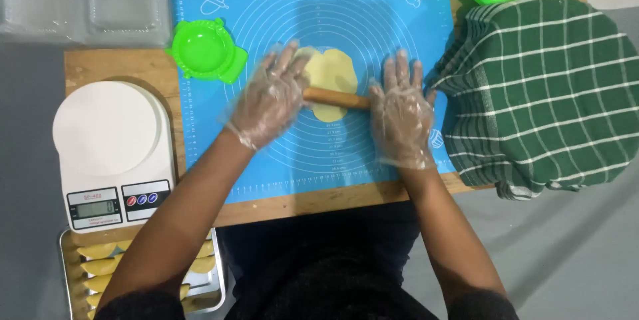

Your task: Rolling out dough with a rolling pin, adding filling, and using a plastic mold to shape and seal individual pastries.

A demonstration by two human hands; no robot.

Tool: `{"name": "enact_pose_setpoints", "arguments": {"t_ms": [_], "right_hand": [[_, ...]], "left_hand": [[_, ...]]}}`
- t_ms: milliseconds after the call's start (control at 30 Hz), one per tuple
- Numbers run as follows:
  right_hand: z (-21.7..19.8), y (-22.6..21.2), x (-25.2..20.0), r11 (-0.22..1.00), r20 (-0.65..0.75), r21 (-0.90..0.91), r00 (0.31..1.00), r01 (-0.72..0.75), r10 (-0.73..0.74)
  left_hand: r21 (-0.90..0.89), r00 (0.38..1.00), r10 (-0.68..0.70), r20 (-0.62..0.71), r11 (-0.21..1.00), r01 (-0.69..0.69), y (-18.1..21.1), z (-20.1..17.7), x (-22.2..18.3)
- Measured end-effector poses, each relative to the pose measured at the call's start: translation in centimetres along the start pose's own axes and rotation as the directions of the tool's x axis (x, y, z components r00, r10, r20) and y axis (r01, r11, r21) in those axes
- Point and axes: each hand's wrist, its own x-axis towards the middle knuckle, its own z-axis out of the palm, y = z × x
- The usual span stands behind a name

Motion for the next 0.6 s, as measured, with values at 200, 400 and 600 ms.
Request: {"name": "enact_pose_setpoints", "arguments": {"t_ms": [200, 400, 600], "right_hand": [[1.2, 0.0, -4.6, 0.997, 0.062, 0.072, 0.998, 0.002, -0.006], [0.2, -0.6, -3.1, 0.999, 0.055, -0.04, 0.998, -0.037, 0.039], [-0.8, -0.3, 1.4, 0.998, 0.063, 0.004, 0.996, -0.057, 0.056]], "left_hand": [[-0.214, 0.99, 0.032, 0.136, 0.977, -0.002, 0.9, -4.3, -2.6], [-0.244, 0.969, -0.041, 0.245, 0.964, 0.103, 0.8, -6.3, 0.4], [-0.316, 0.937, -0.115, 0.33, 0.922, 0.224, -0.1, -4.8, 4.7]]}}
